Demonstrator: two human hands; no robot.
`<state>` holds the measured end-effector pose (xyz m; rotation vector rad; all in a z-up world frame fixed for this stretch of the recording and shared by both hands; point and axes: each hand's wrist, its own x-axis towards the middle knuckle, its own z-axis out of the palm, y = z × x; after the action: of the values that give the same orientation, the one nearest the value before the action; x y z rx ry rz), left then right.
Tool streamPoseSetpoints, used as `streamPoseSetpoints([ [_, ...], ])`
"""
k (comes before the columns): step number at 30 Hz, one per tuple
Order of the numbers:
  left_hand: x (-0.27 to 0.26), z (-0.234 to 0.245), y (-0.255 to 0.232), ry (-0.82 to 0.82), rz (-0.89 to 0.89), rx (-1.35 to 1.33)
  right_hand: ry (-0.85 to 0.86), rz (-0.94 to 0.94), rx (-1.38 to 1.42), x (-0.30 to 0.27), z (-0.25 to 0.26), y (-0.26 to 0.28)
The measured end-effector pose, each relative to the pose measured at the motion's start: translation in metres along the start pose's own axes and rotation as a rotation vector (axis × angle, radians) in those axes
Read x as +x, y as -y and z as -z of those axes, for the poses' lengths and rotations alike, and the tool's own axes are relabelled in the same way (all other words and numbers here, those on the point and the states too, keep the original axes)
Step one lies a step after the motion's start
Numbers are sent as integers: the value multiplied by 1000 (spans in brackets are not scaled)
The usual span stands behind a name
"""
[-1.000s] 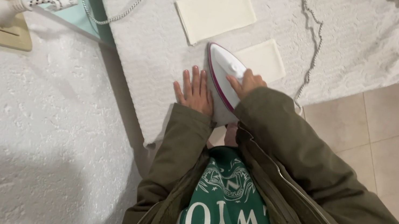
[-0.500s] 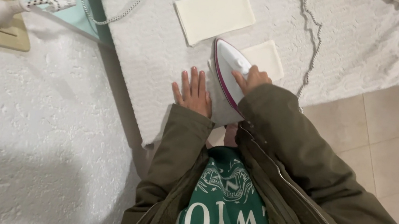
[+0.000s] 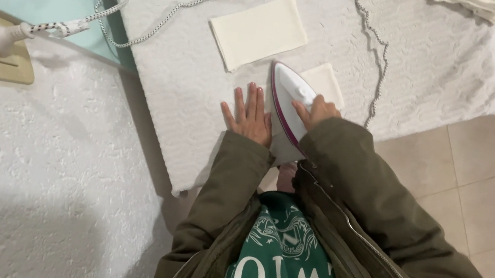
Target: Ironing small rectangular fabric pieces on a workshop table and stacking them.
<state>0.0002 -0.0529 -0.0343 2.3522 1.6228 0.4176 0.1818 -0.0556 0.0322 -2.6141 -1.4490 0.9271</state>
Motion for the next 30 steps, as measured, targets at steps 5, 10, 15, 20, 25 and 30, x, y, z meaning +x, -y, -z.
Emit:
streamPoseSetpoints([
  [5, 1, 3, 0, 6, -11, 75, 19, -46, 19, -2, 9, 2],
  [10, -3, 14, -5, 83, -1, 170, 65, -52, 52, -14, 33, 17],
  [15, -5, 12, -6, 111, 11, 192, -8, -17, -8, 0, 14, -11],
  [20, 3, 22, -16, 132, 17, 182, 34, -43, 42, -7, 35, 2],
  [25, 15, -3, -20, 124, 45, 86, 31, 1, 18, 2, 31, 0],
  [30, 15, 0, -24, 78, -15, 137, 49, -44, 41, 5, 29, -11],
])
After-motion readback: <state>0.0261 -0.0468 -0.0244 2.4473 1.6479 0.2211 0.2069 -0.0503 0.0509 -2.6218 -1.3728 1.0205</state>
